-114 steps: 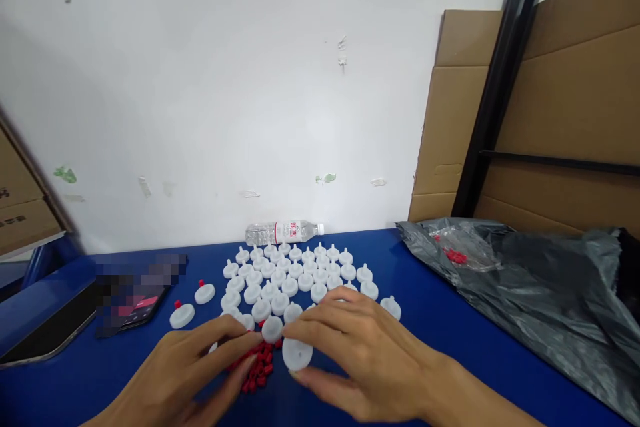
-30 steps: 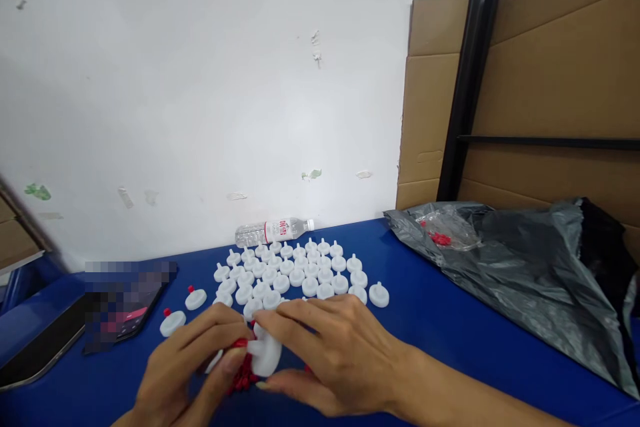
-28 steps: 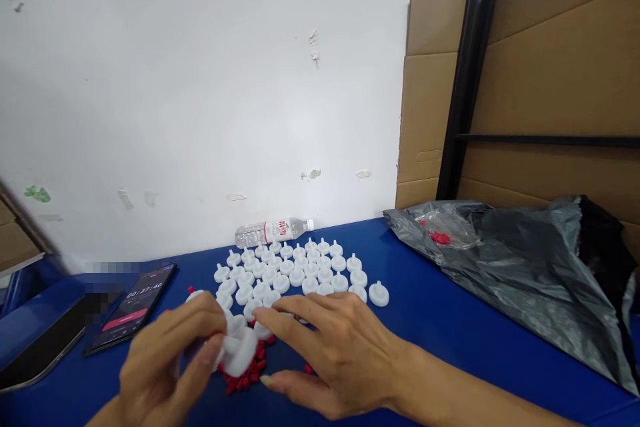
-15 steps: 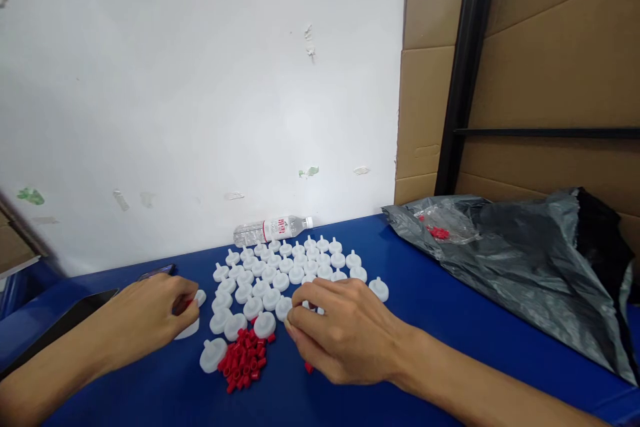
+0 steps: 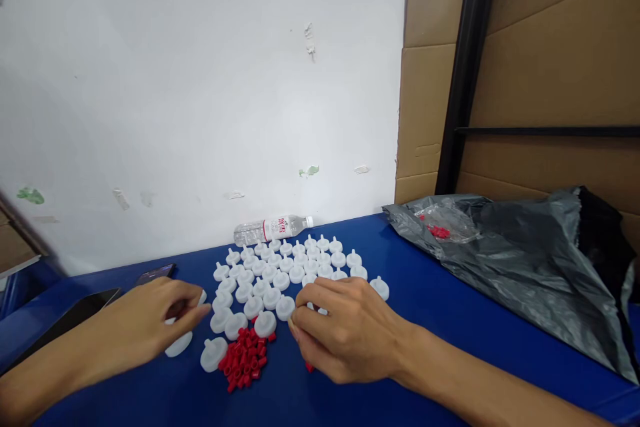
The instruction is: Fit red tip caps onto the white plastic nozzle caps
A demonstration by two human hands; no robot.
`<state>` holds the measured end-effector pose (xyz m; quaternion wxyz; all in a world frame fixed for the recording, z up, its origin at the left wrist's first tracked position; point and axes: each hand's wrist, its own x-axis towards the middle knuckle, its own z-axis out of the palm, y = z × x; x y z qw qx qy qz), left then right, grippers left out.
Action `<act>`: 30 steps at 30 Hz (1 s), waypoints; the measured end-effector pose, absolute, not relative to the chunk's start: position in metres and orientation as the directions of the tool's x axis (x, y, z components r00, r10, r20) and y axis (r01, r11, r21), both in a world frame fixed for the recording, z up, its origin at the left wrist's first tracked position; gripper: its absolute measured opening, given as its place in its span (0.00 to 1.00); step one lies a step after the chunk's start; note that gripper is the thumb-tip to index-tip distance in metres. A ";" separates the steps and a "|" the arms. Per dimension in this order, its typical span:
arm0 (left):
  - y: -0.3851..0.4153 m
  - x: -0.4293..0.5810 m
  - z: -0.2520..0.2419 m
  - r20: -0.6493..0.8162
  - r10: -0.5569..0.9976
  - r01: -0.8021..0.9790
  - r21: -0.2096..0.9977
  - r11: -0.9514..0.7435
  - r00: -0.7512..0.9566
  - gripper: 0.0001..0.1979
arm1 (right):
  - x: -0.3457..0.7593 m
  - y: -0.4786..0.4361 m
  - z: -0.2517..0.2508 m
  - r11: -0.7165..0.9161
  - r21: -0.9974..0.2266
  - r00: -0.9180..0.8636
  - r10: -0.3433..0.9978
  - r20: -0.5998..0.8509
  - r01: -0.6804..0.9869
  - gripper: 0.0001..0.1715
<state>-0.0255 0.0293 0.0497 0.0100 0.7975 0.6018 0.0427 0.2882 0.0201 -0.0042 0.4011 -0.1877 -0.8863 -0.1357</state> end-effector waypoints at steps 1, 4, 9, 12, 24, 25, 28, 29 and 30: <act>0.026 -0.021 0.050 0.009 0.956 0.952 0.092 -0.293 0.294 0.24 | 0.288 0.020 -0.004 0.894 0.087 -0.609 0.226 0.760 0.440 0.09; 0.019 -0.010 0.048 -0.111 0.933 0.935 0.139 -0.326 0.342 0.25 | 0.288 0.020 -0.004 0.897 0.088 -0.617 0.224 0.755 0.432 0.10; 0.018 -0.011 0.048 -0.075 0.893 0.894 0.104 -0.436 0.444 0.18 | 0.287 0.019 -0.003 0.894 0.098 -0.621 0.220 0.752 0.436 0.11; 0.019 -0.016 0.055 -0.044 0.897 0.897 0.076 -0.435 0.439 0.18 | 0.286 0.018 -0.003 0.896 0.111 -0.622 0.204 0.756 0.429 0.10; -0.002 0.043 0.008 0.593 0.601 0.527 0.321 -0.787 0.537 0.09 | 0.283 0.018 -0.007 0.908 -0.056 -0.642 0.336 0.689 0.414 0.33; -0.004 0.047 0.004 0.610 0.596 0.514 0.333 -0.791 0.522 0.08 | 0.282 0.018 -0.008 0.914 -0.043 -0.640 0.316 0.701 0.404 0.30; -0.009 0.056 -0.006 0.676 0.578 0.473 0.365 -0.802 0.458 0.06 | 0.282 0.020 -0.009 0.911 0.010 -0.603 0.265 0.753 0.412 0.18; -0.009 0.057 -0.009 0.697 0.570 0.479 0.357 -0.802 0.436 0.10 | 0.283 0.021 -0.008 0.901 0.022 -0.588 0.263 0.765 0.433 0.15; -0.010 0.059 -0.012 0.711 0.564 0.500 0.337 -0.797 0.420 0.14 | 0.284 0.023 -0.006 0.886 0.027 -0.572 0.276 0.773 0.463 0.15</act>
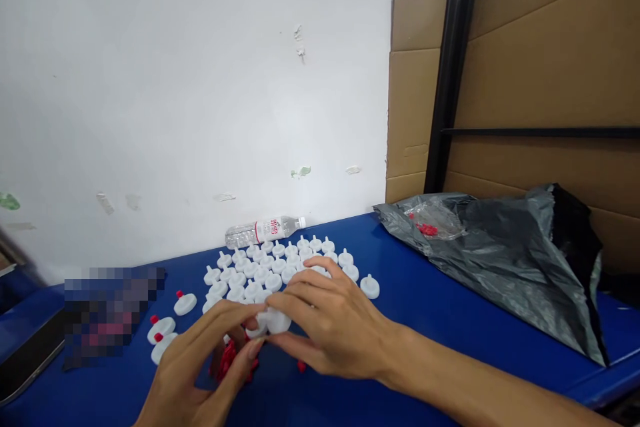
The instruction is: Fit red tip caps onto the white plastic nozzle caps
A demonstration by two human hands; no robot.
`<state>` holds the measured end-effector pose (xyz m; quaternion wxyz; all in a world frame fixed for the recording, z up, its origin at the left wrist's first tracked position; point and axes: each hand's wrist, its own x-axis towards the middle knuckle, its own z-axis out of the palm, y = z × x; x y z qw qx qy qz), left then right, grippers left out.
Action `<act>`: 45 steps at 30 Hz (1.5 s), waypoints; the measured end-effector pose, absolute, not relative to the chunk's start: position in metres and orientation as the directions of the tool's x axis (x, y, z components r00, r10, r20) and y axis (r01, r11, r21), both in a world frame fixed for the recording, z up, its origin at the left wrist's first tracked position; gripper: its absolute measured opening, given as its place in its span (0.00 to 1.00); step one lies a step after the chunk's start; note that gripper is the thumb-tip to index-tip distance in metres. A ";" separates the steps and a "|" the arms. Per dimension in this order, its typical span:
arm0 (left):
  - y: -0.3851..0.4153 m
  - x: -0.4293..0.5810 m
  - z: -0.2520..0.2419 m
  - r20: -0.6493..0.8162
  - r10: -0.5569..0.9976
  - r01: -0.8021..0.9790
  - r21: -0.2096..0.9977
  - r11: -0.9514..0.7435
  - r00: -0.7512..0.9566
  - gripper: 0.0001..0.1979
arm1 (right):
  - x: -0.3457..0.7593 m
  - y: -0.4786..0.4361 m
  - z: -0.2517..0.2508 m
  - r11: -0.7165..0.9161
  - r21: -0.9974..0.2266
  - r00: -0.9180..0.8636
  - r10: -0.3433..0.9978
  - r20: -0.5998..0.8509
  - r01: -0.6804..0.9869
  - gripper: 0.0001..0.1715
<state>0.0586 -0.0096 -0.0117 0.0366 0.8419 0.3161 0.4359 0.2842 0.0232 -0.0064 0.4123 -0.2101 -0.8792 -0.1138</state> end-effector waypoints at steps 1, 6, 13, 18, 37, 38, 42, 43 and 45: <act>-0.010 0.059 -0.015 0.712 0.565 0.536 0.309 -0.786 0.418 0.17 | 0.286 0.025 -0.005 0.868 0.025 -0.556 0.295 0.777 0.497 0.15; -0.008 0.066 -0.029 0.667 0.440 0.560 0.041 -0.828 0.602 0.15 | 0.295 0.036 0.001 0.798 -0.010 -0.480 0.373 0.794 0.603 0.13; -0.007 0.079 -0.042 0.567 0.355 0.512 -0.140 -0.847 0.743 0.14 | 0.293 0.035 -0.005 0.827 -0.027 -0.529 0.383 0.757 0.561 0.14; -0.006 0.083 -0.051 0.514 0.396 0.512 -0.100 -0.853 0.761 0.14 | 0.293 0.034 -0.007 0.835 -0.045 -0.539 0.394 0.744 0.548 0.14; -0.008 0.081 -0.042 0.560 0.415 0.519 -0.032 -0.854 0.717 0.10 | 0.293 0.032 -0.005 0.847 -0.106 -0.559 0.433 0.707 0.521 0.15; -0.009 0.079 -0.038 0.580 0.426 0.514 0.013 -0.857 0.695 0.09 | 0.293 0.032 -0.005 0.845 -0.112 -0.557 0.438 0.705 0.523 0.16; -0.007 0.070 -0.024 0.624 0.470 0.525 0.111 -0.844 0.624 0.09 | 0.293 0.032 -0.005 0.835 -0.141 -0.537 0.461 0.706 0.531 0.20; -0.006 0.068 -0.022 0.627 0.472 0.530 0.110 -0.841 0.619 0.09 | 0.293 0.032 -0.005 0.834 -0.146 -0.533 0.464 0.707 0.532 0.19; -0.003 0.065 -0.020 0.634 0.481 0.544 0.112 -0.831 0.605 0.09 | 0.293 0.032 -0.005 0.834 -0.150 -0.533 0.466 0.706 0.530 0.17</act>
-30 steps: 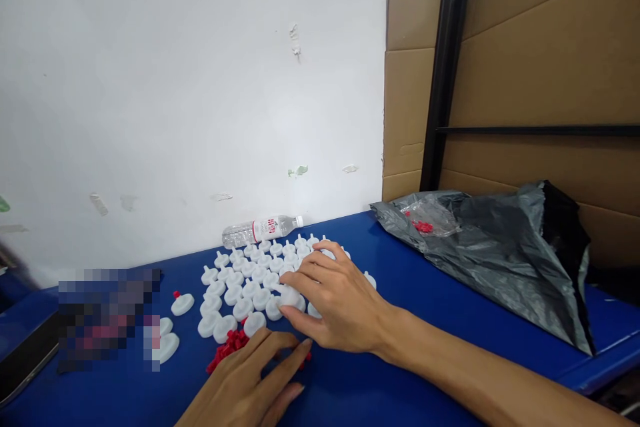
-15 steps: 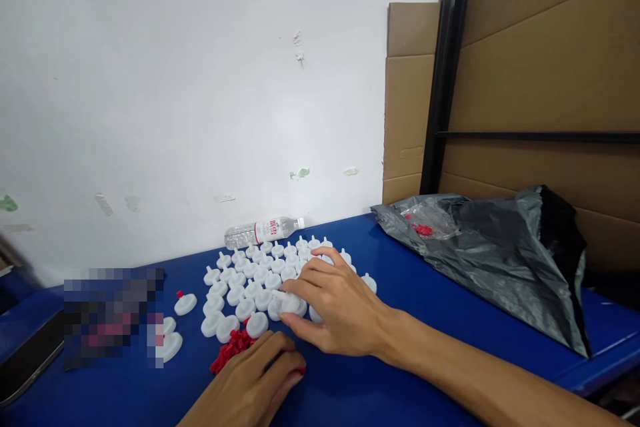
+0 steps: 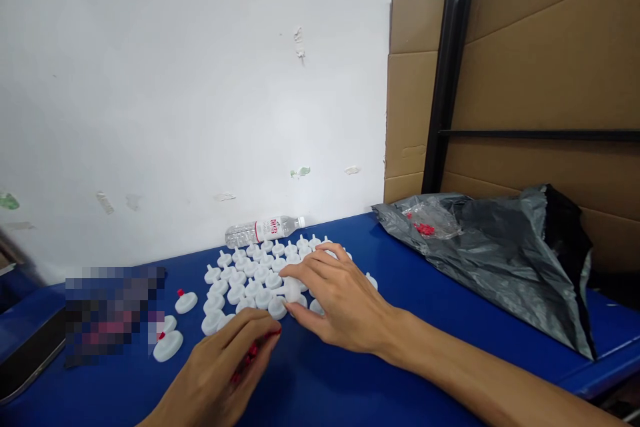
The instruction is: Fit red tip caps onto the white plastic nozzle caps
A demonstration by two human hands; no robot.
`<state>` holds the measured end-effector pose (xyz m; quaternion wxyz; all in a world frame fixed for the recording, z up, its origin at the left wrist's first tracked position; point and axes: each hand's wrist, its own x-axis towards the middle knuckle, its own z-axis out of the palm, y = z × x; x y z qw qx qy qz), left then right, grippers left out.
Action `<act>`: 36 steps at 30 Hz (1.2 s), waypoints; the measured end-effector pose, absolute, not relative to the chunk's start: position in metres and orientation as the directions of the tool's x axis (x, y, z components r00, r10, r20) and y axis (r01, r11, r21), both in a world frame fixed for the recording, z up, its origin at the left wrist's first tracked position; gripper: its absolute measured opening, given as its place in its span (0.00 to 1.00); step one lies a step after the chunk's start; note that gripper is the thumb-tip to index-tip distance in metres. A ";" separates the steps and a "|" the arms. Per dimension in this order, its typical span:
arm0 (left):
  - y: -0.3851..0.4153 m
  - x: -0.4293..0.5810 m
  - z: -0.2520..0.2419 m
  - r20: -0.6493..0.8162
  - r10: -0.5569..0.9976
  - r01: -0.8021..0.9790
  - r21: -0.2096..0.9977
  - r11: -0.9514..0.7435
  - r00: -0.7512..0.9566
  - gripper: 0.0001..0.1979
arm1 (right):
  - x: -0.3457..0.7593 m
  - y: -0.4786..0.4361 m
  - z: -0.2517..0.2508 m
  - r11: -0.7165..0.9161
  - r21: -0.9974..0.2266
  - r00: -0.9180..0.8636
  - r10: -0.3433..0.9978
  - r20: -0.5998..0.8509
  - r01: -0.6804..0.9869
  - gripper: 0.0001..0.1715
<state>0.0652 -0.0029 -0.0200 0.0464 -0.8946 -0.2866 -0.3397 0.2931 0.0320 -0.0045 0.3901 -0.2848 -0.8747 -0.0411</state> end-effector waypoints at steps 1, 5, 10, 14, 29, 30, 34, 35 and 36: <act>-0.001 0.064 -0.020 0.642 0.487 0.552 0.117 -0.826 0.592 0.09 | 0.293 0.032 -0.004 0.836 -0.151 -0.535 0.465 0.705 0.527 0.16; 0.006 0.057 -0.019 0.648 0.565 0.626 0.170 -0.761 0.512 0.08 | 0.293 0.032 -0.003 0.846 -0.143 -0.542 0.449 0.711 0.514 0.16; 0.010 0.052 -0.016 0.661 0.595 0.657 0.200 -0.727 0.457 0.06 | 0.291 0.030 -0.005 0.855 -0.129 -0.568 0.439 0.697 0.503 0.17; 0.008 0.053 -0.017 0.662 0.579 0.645 0.184 -0.742 0.476 0.07 | 0.290 0.029 -0.007 0.868 -0.124 -0.584 0.422 0.694 0.481 0.16; 0.007 0.053 -0.019 0.694 0.565 0.606 0.230 -0.761 0.445 0.08 | 0.289 0.027 -0.008 0.874 -0.124 -0.577 0.410 0.706 0.470 0.18; 0.007 0.053 -0.019 0.694 0.565 0.605 0.232 -0.762 0.446 0.08 | 0.289 0.027 -0.008 0.874 -0.124 -0.578 0.411 0.705 0.470 0.18; 0.006 0.053 -0.020 0.670 0.588 0.586 0.273 -0.763 0.453 0.09 | 0.289 0.027 -0.008 0.875 -0.125 -0.578 0.410 0.706 0.468 0.18; 0.005 0.053 -0.020 0.659 0.604 0.581 0.298 -0.757 0.449 0.09 | 0.289 0.026 -0.008 0.875 -0.125 -0.578 0.409 0.706 0.467 0.18; 0.005 0.053 -0.020 0.648 0.619 0.573 0.325 -0.752 0.444 0.10 | 0.289 0.026 -0.008 0.876 -0.124 -0.577 0.408 0.708 0.467 0.19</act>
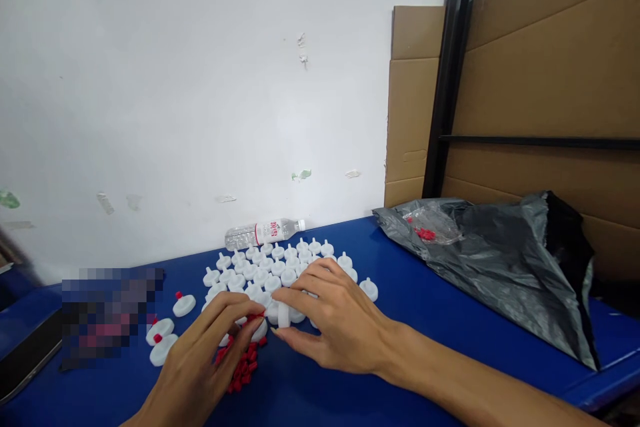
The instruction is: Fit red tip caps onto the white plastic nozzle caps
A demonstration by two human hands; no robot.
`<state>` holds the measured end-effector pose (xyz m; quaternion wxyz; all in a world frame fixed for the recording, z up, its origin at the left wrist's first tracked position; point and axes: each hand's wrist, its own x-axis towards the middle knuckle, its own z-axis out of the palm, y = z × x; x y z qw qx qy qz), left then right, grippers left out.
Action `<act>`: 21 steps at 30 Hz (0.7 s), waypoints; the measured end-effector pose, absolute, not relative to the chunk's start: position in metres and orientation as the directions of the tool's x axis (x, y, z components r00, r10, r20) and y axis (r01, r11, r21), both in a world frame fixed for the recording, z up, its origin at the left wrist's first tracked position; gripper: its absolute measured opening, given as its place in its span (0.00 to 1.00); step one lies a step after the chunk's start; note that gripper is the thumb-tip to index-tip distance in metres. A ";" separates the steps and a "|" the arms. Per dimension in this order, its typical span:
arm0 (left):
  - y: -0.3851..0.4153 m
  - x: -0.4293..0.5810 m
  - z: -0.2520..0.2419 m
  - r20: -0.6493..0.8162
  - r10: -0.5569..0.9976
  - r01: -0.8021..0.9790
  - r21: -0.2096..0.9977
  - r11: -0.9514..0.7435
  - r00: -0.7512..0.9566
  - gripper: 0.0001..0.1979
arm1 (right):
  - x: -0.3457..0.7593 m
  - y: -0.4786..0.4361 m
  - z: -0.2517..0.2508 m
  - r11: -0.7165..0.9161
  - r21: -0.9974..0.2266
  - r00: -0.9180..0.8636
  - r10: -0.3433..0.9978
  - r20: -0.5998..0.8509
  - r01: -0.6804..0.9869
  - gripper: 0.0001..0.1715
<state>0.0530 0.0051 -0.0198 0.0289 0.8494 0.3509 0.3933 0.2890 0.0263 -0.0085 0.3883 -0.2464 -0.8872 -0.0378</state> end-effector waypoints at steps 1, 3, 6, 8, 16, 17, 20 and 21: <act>0.005 0.053 -0.020 0.638 0.634 0.564 0.355 -0.745 0.436 0.10 | 0.289 0.026 -0.008 0.876 -0.124 -0.576 0.406 0.709 0.466 0.19; 0.005 0.054 -0.018 0.631 0.652 0.537 0.405 -0.740 0.421 0.10 | 0.288 0.026 -0.009 0.877 -0.121 -0.574 0.403 0.713 0.465 0.18; 0.006 0.054 -0.015 0.628 0.667 0.502 0.459 -0.733 0.400 0.10 | 0.288 0.026 -0.009 0.873 -0.123 -0.565 0.407 0.718 0.473 0.18; 0.006 0.054 -0.012 0.614 0.688 0.486 0.498 -0.718 0.387 0.11 | 0.288 0.026 -0.009 0.867 -0.132 -0.565 0.421 0.710 0.481 0.19; 0.007 0.052 -0.009 0.449 0.829 0.390 0.735 -0.555 0.334 0.10 | 0.294 0.029 -0.006 0.888 -0.125 -0.647 0.413 0.641 0.443 0.18; 0.008 0.052 -0.009 0.438 0.833 0.382 0.745 -0.547 0.338 0.10 | 0.295 0.029 -0.006 0.896 -0.122 -0.661 0.401 0.635 0.426 0.19; 0.009 0.051 -0.007 0.424 0.836 0.355 0.766 -0.537 0.348 0.10 | 0.296 0.028 -0.006 0.905 -0.176 -0.672 0.408 0.619 0.387 0.20; 0.009 0.050 -0.007 0.411 0.842 0.337 0.783 -0.522 0.350 0.09 | 0.296 0.028 -0.007 0.903 -0.208 -0.670 0.420 0.612 0.376 0.21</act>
